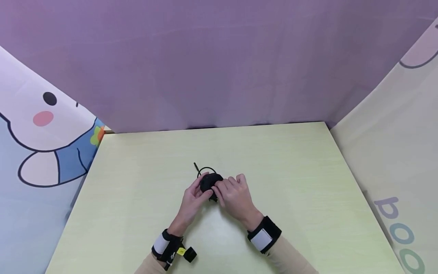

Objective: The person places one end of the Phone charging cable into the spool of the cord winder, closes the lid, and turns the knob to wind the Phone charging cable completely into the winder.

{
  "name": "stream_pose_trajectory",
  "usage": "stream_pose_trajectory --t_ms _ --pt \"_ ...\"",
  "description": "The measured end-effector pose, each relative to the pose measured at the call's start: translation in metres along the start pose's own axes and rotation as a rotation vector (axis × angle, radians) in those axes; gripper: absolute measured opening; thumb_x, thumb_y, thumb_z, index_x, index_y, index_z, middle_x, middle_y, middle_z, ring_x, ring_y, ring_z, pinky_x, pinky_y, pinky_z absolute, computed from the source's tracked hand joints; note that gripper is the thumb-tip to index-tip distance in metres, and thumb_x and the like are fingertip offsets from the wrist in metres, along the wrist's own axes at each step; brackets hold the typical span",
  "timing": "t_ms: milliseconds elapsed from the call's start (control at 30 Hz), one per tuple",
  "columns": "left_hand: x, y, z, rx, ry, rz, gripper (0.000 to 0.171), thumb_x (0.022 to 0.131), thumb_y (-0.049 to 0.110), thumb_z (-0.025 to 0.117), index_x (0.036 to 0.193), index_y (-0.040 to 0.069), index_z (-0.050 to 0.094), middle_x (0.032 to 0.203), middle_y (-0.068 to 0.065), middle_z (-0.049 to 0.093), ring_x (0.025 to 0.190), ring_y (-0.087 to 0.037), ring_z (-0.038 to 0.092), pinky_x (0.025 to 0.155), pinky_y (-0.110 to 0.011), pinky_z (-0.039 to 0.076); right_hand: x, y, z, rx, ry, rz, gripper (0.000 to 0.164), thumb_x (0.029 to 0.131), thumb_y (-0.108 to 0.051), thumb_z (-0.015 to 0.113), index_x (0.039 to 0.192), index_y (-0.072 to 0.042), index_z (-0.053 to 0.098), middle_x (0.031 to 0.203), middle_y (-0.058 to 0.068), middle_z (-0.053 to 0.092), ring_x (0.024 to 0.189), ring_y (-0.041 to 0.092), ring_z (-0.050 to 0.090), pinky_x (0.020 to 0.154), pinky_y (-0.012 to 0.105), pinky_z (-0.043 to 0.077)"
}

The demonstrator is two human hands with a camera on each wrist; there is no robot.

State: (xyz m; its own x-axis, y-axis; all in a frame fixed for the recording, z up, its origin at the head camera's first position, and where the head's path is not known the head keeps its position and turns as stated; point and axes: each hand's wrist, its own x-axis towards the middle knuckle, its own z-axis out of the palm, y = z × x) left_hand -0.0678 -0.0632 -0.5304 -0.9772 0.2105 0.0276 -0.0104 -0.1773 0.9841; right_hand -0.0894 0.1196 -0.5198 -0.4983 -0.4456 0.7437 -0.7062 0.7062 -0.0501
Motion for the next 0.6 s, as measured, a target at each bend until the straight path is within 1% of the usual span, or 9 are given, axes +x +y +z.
stream_pose_trajectory --t_ms 133,267,367,533,600 --pt "0.000 -0.001 0.001 -0.012 0.002 -0.003 0.064 0.098 -0.002 0.062 0.157 -0.001 0.037 0.150 -0.030 0.050 0.121 -0.012 0.064 0.096 -0.024 0.055 0.001 -0.005 0.000 -0.005 0.000 0.028 0.032 0.104 -0.029 0.058 0.080 -0.009 0.067 0.070 0.002 0.070 0.057 0.019 0.058 0.066 0.039 0.036" --pt "-0.001 -0.001 0.002 0.000 0.013 0.007 0.062 0.098 -0.002 0.062 0.156 -0.001 0.039 0.149 -0.030 0.051 0.119 -0.009 0.065 0.096 -0.023 0.055 0.002 -0.009 0.000 -0.005 -0.005 0.060 0.033 0.104 -0.028 0.058 0.079 -0.007 0.064 0.067 0.003 0.067 0.056 0.019 0.057 0.065 0.039 0.036" --pt "-0.001 -0.002 0.002 0.012 0.018 0.012 0.063 0.097 -0.003 0.062 0.156 -0.001 0.040 0.148 -0.031 0.051 0.117 -0.007 0.065 0.095 -0.022 0.055 0.003 -0.010 0.001 -0.010 -0.016 0.081 0.034 0.103 -0.027 0.057 0.076 -0.007 0.062 0.061 0.003 0.062 0.053 0.019 0.056 0.064 0.039 0.036" --pt "-0.002 -0.003 0.001 0.020 0.016 0.021 0.062 0.098 -0.003 0.063 0.156 0.000 0.040 0.148 -0.031 0.051 0.117 -0.007 0.065 0.096 -0.023 0.055 0.003 -0.011 0.002 0.056 -0.021 0.133 0.025 0.092 -0.020 0.069 0.072 -0.009 0.059 0.054 0.000 0.054 0.046 0.015 0.049 0.063 0.038 0.035" --pt "-0.002 -0.003 0.000 0.021 0.016 0.025 0.062 0.097 -0.003 0.063 0.155 -0.001 0.040 0.148 -0.031 0.051 0.117 -0.007 0.065 0.097 -0.023 0.055 0.004 -0.012 0.003 0.083 -0.021 0.152 0.022 0.087 -0.017 0.073 0.072 -0.009 0.059 0.053 -0.001 0.053 0.045 0.014 0.048 0.062 0.037 0.035"
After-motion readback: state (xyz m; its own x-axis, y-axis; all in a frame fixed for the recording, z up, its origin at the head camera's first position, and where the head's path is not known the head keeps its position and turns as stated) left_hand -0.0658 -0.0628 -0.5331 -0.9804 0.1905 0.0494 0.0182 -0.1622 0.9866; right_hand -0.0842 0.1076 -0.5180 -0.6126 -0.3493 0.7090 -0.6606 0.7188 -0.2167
